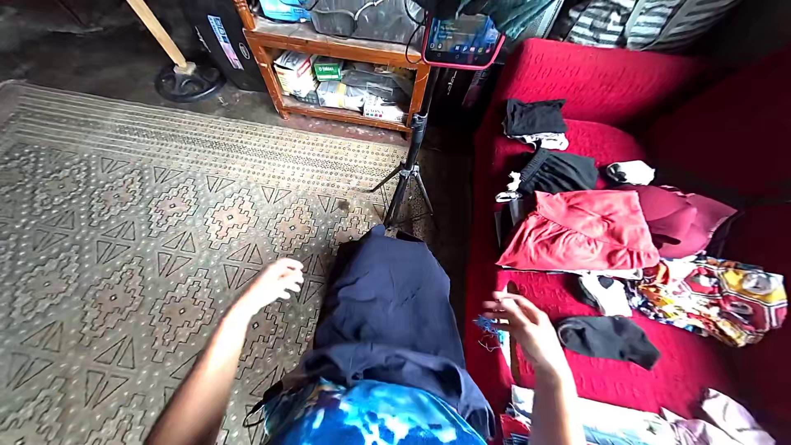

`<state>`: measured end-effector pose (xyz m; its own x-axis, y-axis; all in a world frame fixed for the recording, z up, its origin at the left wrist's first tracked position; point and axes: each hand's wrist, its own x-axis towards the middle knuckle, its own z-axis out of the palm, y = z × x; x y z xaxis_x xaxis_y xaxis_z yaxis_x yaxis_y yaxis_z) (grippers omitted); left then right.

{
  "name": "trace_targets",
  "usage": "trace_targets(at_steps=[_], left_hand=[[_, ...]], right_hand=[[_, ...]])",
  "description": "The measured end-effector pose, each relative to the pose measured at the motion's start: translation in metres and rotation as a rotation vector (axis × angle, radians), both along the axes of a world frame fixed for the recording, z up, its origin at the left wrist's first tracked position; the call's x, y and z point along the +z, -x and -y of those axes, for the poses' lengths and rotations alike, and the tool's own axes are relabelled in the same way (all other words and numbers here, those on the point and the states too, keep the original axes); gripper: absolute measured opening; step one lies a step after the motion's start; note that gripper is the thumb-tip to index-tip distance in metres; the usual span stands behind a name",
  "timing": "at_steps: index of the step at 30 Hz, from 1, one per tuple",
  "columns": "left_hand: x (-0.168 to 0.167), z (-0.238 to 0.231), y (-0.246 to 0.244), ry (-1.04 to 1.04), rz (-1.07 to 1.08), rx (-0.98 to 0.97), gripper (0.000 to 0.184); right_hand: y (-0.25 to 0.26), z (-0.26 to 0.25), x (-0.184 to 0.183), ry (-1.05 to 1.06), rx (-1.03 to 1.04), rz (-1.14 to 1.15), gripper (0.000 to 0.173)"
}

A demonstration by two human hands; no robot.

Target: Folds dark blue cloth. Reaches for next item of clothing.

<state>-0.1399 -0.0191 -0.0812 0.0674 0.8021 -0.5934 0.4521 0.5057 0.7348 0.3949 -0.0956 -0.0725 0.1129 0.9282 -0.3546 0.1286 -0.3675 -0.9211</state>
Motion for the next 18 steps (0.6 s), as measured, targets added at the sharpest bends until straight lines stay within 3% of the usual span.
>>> trace_targets(at_steps=[2,4,12,15,18], left_hand=[[-0.035,0.01,-0.017,0.177,-0.016,-0.112,0.044],[-0.055,0.019,-0.034,0.217,0.02,-0.073,0.049],[-0.087,0.003,-0.062,0.201,0.282,0.283,0.056],[-0.074,-0.021,-0.07,0.09,0.406,0.42,0.043],[-0.029,-0.058,-0.07,-0.104,0.433,0.392,0.036]], right_hand=[[0.017,-0.008,-0.046,0.222,0.116,0.16,0.038],[0.026,-0.011,-0.076,0.327,0.119,0.226,0.038],[0.048,-0.046,-0.114,0.474,-0.051,-0.03,0.047],[0.049,-0.068,-0.111,0.351,-0.115,-0.219,0.033],[0.045,-0.096,-0.062,0.166,-0.194,-0.392,0.031]])
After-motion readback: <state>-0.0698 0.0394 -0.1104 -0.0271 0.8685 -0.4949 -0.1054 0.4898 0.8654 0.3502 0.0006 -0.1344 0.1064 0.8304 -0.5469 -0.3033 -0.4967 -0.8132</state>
